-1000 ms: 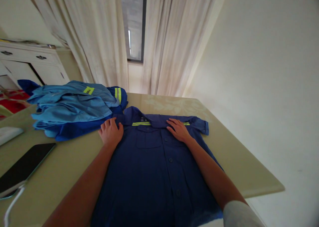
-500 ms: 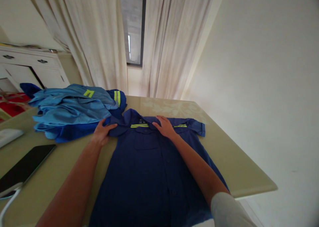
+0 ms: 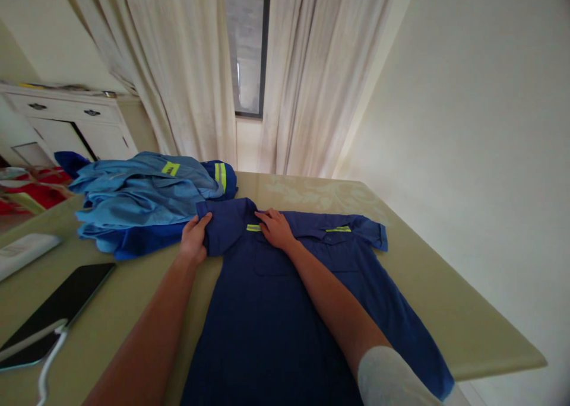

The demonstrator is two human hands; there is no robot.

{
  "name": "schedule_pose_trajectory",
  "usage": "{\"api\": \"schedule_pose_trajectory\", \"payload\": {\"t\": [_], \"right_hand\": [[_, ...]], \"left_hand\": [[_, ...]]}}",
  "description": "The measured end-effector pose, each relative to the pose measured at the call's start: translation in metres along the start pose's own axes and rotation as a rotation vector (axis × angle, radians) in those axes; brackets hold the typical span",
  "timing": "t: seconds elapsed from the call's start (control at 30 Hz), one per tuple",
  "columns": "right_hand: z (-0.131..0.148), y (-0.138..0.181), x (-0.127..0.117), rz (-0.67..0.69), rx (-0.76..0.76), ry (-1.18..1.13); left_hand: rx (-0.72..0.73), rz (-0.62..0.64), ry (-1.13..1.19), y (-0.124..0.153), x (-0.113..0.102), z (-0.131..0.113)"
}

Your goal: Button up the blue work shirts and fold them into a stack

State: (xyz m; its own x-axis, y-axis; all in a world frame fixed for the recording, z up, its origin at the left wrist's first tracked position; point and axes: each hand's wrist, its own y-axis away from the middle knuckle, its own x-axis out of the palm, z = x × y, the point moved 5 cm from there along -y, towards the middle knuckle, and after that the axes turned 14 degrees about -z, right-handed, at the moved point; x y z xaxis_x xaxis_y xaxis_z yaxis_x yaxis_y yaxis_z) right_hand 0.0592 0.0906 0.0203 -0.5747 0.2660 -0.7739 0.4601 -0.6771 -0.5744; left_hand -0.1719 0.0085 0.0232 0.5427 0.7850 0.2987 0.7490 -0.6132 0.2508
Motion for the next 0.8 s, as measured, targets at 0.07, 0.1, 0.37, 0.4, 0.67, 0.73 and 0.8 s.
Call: {"api": "schedule_pose_trajectory", "payload": {"t": [0.07,0.1,0.37,0.4,0.67,0.73,0.8], "right_hand": [[0.000,0.000,0.002,0.041,0.009,-0.018],[0.000,-0.001,0.003,0.060,0.027,-0.033],[-0.007,-0.007,0.008,0.137,0.086,-0.096],[-0.007,-0.007,0.008,0.130,0.077,-0.105],[0.000,-0.007,0.014,0.115,0.111,-0.110],[0.001,-0.006,0.015,0.131,0.079,-0.073],[0.002,-0.005,0.016,0.147,0.058,-0.051]], "left_hand": [[0.006,0.100,0.015,0.010,0.008,-0.001],[0.021,0.165,0.023,0.017,0.012,-0.002],[0.185,0.355,-0.017,0.057,0.027,-0.001],[0.203,0.323,-0.022,0.057,0.025,-0.002],[0.083,0.029,0.024,0.037,0.012,0.005],[0.092,0.043,0.031,0.038,0.013,0.005],[0.137,0.116,0.008,0.042,0.017,0.003]]}}
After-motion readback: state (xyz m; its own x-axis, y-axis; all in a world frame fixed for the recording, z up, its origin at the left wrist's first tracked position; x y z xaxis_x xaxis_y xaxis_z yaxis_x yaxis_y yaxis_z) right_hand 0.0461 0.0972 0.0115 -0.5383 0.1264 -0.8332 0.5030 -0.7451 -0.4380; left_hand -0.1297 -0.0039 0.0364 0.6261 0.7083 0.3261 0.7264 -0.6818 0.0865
